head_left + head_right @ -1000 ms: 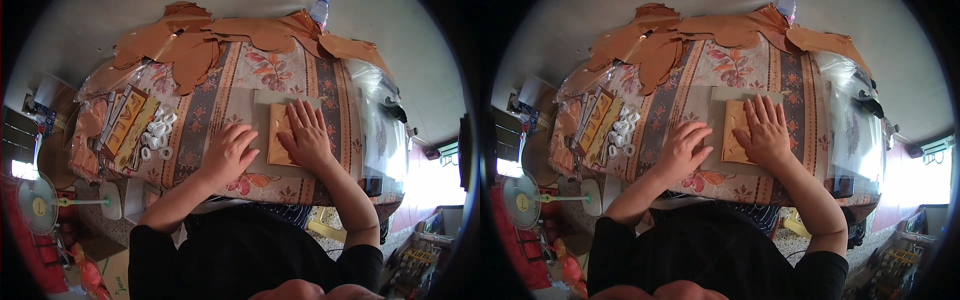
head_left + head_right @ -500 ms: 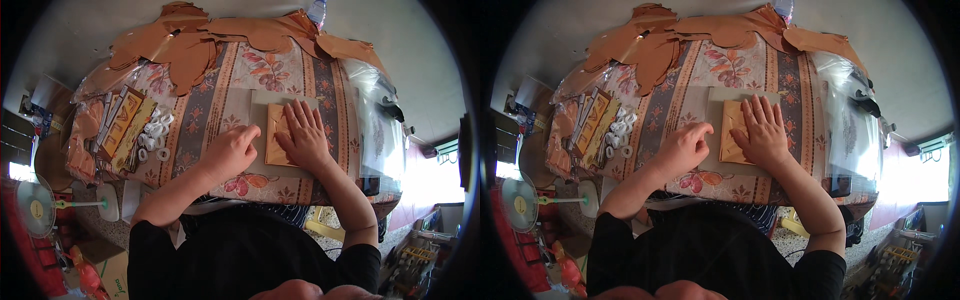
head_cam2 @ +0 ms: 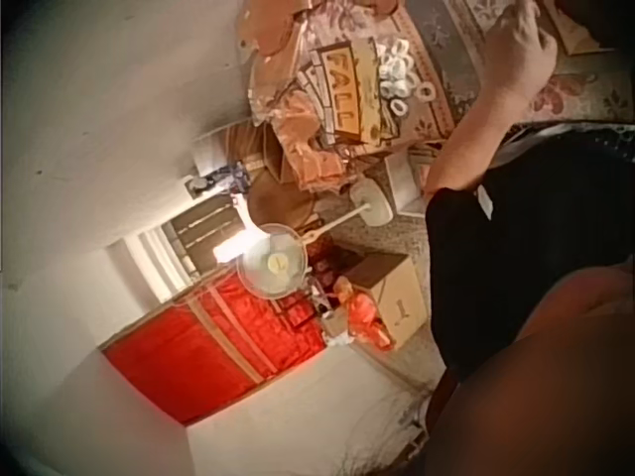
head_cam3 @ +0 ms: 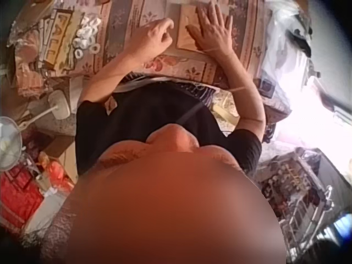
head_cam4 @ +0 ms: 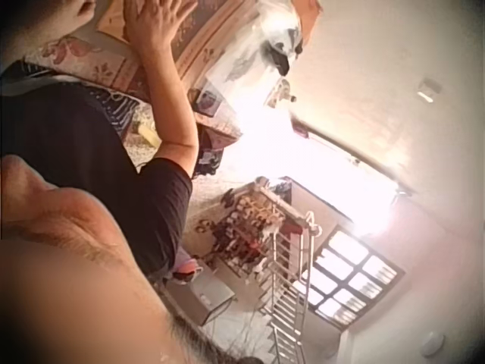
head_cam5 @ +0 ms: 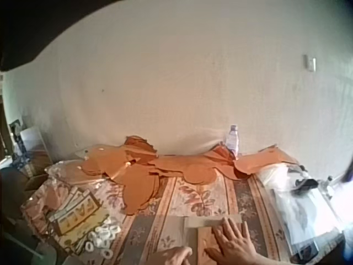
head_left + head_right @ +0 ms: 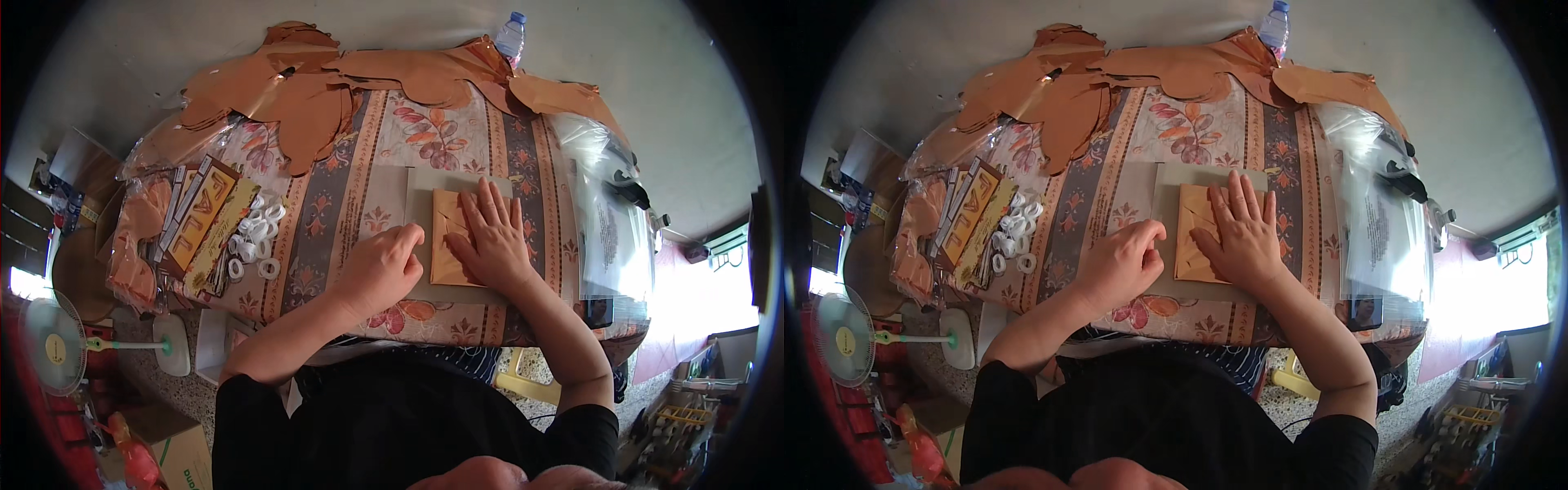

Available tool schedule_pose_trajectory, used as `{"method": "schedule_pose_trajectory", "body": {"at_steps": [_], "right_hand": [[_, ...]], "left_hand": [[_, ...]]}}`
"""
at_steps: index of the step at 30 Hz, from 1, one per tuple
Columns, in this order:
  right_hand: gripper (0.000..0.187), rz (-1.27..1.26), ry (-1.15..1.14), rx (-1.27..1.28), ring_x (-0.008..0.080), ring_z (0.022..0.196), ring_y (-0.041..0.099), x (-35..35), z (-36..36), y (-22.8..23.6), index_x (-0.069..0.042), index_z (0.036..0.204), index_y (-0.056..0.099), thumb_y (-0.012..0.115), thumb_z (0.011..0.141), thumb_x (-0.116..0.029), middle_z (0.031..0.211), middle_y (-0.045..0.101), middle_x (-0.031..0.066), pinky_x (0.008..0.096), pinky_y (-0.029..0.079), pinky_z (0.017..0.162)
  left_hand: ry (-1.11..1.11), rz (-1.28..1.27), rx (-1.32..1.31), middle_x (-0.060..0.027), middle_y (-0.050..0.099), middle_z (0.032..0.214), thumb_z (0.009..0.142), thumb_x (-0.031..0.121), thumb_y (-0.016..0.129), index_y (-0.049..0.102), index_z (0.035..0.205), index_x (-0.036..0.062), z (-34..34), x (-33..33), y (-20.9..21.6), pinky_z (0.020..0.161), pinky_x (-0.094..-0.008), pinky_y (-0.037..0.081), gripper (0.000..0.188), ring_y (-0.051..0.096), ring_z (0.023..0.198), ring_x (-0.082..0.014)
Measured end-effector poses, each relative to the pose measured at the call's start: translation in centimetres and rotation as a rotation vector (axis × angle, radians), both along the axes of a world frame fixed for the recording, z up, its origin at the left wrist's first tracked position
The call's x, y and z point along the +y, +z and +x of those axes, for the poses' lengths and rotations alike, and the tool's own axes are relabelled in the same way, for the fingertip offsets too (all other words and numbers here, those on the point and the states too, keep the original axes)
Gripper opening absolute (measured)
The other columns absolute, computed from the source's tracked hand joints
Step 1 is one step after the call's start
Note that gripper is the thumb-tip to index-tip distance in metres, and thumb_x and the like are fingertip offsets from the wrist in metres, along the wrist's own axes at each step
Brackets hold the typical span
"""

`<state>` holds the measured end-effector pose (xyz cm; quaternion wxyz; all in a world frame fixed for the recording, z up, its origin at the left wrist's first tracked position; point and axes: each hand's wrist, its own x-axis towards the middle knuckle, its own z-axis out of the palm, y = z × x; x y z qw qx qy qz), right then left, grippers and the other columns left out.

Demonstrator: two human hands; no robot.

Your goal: Folding and smoothing a gold metallic sheet into a package.

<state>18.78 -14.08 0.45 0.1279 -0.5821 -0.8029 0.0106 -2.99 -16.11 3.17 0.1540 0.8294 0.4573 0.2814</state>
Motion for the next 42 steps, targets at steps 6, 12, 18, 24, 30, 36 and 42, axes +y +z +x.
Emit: {"method": "schedule_pose_trajectory", "body": {"at_steps": [6,12,18,24,30,36,42], "right_hand": [[0.075,-0.006,0.000,0.006,0.0402,0.144,0.020,0.2,0.1,0.1,-0.009,0.149,0.032,0.052,0.090,-0.051,0.152,0.027,0.0268,0.0550,0.011,0.116],[0.075,0.011,0.007,-0.010,0.0404,0.144,0.022,0.2,0.2,-0.1,-0.009,0.149,0.032,0.052,0.090,-0.051,0.151,0.029,0.0268,0.0548,0.011,0.116],[0.075,0.019,0.007,-0.009,0.0405,0.143,0.022,0.1,0.1,0.0,-0.008,0.149,0.032,0.052,0.090,-0.050,0.151,0.029,0.0267,0.0552,0.012,0.116],[0.075,0.026,0.018,-0.018,0.0403,0.143,0.022,0.1,0.1,-0.1,-0.008,0.149,0.032,0.052,0.090,-0.050,0.151,0.029,0.0266,0.0557,0.012,0.116],[0.074,0.026,0.015,-0.024,0.0399,0.144,0.022,0.1,0.2,-0.2,-0.008,0.149,0.032,0.051,0.091,-0.050,0.151,0.029,0.0264,0.0557,0.012,0.116],[0.074,0.035,0.012,-0.015,0.0397,0.144,0.022,0.1,0.2,-0.3,-0.009,0.149,0.032,0.050,0.091,-0.052,0.151,0.029,0.0263,0.0552,0.011,0.116],[0.074,0.025,0.016,-0.008,0.0393,0.144,0.022,0.0,0.1,-0.4,-0.009,0.149,0.032,0.050,0.091,-0.052,0.151,0.030,0.0264,0.0547,0.011,0.116]], "left_hand": [[-0.074,0.009,0.117,-0.0151,0.057,0.122,0.087,0.020,0.065,0.053,0.118,0.0043,-1.7,1.5,-0.7,0.093,-0.0431,0.046,0.036,0.055,0.116,-0.0300],[-0.083,0.061,0.399,-0.0206,0.020,0.157,0.101,0.046,0.036,0.027,0.147,-0.0042,-1.2,1.8,-3.4,0.118,-0.0531,0.012,0.069,0.012,0.148,-0.0344],[-0.107,0.019,0.376,-0.0220,0.025,0.154,0.099,0.035,0.044,0.034,0.144,-0.0031,0.0,1.8,-2.4,0.116,-0.0542,0.017,0.060,0.019,0.145,-0.0351],[-0.156,0.096,0.268,-0.0200,0.041,0.144,0.094,0.029,0.056,0.050,0.135,0.0019,-0.9,2.2,-1.4,0.112,-0.0487,0.028,0.050,0.035,0.136,-0.0336],[-0.238,0.139,0.275,-0.0172,0.049,0.133,0.090,0.024,0.060,0.061,0.123,0.0037,-1.5,3.0,-0.2,0.108,-0.0461,0.034,0.038,0.043,0.127,-0.0335],[-0.340,0.121,0.199,-0.0173,0.048,0.135,0.082,0.007,0.057,0.065,0.105,0.0000,-2.0,4.0,1.0,0.111,-0.0424,0.035,0.025,0.042,0.131,-0.0315],[-0.480,0.249,0.333,-0.0096,0.057,0.115,0.075,0.008,0.062,0.065,0.091,0.0040,-1.1,5.9,0.9,0.115,-0.0443,0.028,0.017,0.047,0.122,-0.0248]]}}
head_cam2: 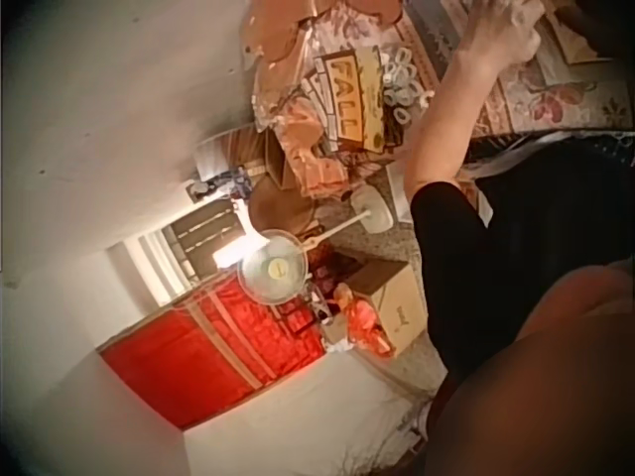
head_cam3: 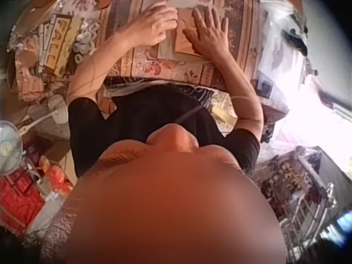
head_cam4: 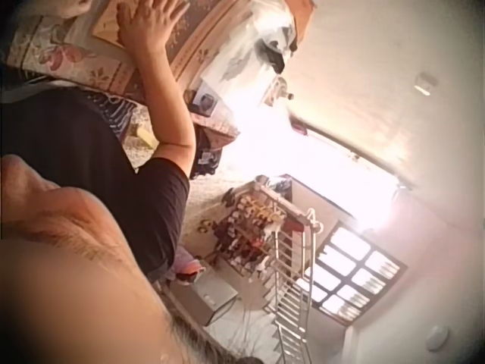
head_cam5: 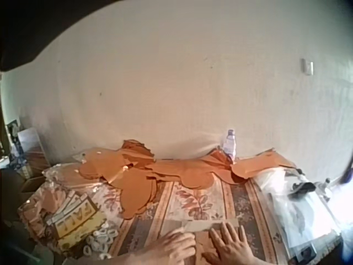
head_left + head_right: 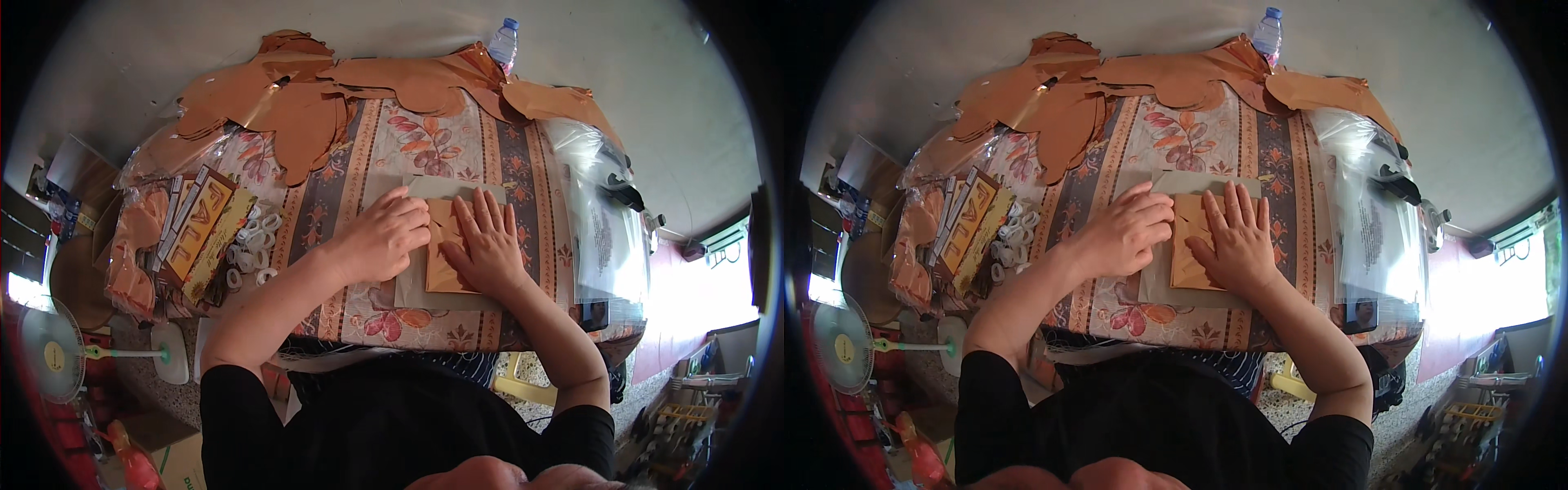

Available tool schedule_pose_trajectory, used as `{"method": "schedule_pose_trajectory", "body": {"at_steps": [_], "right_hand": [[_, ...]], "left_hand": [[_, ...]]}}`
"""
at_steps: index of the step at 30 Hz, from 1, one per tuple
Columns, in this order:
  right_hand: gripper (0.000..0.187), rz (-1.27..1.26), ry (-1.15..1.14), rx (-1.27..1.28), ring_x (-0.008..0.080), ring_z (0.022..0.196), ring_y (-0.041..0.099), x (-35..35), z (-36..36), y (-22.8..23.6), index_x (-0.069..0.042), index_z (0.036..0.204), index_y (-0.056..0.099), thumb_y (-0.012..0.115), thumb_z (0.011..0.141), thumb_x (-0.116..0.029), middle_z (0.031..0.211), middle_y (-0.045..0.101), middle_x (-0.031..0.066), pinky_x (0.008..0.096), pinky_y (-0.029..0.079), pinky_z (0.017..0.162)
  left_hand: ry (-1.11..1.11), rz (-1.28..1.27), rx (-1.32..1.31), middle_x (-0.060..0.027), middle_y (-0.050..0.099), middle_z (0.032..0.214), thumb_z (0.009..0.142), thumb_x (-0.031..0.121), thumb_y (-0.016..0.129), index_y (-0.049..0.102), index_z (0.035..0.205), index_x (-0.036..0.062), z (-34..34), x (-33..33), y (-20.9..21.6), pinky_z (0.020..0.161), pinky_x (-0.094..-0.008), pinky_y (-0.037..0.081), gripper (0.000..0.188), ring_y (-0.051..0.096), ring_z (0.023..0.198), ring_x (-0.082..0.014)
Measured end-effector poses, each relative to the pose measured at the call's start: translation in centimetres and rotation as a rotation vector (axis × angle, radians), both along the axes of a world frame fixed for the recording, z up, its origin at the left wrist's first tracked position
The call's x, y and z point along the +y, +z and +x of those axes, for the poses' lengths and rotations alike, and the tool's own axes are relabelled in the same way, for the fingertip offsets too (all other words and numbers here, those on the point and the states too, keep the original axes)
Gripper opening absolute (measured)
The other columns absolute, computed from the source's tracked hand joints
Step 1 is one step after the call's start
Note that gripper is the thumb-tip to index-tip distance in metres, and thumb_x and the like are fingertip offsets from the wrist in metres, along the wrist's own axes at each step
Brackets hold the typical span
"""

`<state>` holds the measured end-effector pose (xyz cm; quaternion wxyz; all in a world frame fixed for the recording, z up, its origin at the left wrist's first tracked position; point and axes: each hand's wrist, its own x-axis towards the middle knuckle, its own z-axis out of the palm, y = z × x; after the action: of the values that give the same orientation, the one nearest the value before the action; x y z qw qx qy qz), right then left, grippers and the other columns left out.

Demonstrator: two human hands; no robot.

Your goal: Folding and smoothing a gold metallic sheet into a package.

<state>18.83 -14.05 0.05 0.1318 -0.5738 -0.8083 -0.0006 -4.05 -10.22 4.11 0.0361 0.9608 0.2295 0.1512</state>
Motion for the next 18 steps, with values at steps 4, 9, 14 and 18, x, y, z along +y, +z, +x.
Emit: {"method": "schedule_pose_trajectory", "body": {"at_steps": [4,9,14,18], "right_hand": [[0.074,-0.014,0.003,-0.001,0.0396,0.144,0.022,0.0,0.0,0.2,-0.009,0.148,0.032,0.050,0.091,-0.052,0.151,0.029,0.0264,0.0548,0.011,0.116],[0.074,-0.006,0.024,-0.011,0.0402,0.144,0.022,0.2,-0.1,0.1,-0.007,0.148,0.033,0.050,0.091,-0.051,0.152,0.028,0.0266,0.0556,0.011,0.116],[0.073,0.095,0.053,0.012,0.0433,0.140,0.029,0.4,0.1,-0.7,-0.006,0.144,0.040,0.050,0.090,-0.053,0.147,0.035,0.0292,0.0620,0.015,0.112],[0.073,0.092,0.066,0.007,0.0438,0.140,0.027,0.4,0.1,-0.8,-0.005,0.145,0.039,0.049,0.091,-0.052,0.147,0.034,0.0292,0.0621,0.014,0.112]], "left_hand": [[0.000,-0.168,0.099,-0.0066,0.056,0.104,0.076,0.009,0.062,0.064,0.088,0.0065,0.5,0.9,1.5,0.114,-0.0448,0.027,0.013,0.049,0.114,-0.0224],[-0.053,-0.296,-0.008,-0.0048,0.053,0.101,0.087,0.018,0.062,0.063,0.086,0.0105,0.3,1.7,0.4,0.113,-0.0419,0.025,0.008,0.048,0.114,-0.0208],[-0.040,-0.299,-0.049,-0.0058,0.049,0.109,0.089,0.015,0.061,0.061,0.088,0.0080,0.5,1.2,-0.1,0.112,-0.0445,0.028,0.008,0.044,0.121,-0.0250],[-0.067,-0.246,-0.103,-0.0053,0.052,0.116,0.089,0.015,0.061,0.062,0.089,0.0078,0.6,1.1,-0.7,0.112,-0.0432,0.028,0.007,0.044,0.122,-0.0238]]}}
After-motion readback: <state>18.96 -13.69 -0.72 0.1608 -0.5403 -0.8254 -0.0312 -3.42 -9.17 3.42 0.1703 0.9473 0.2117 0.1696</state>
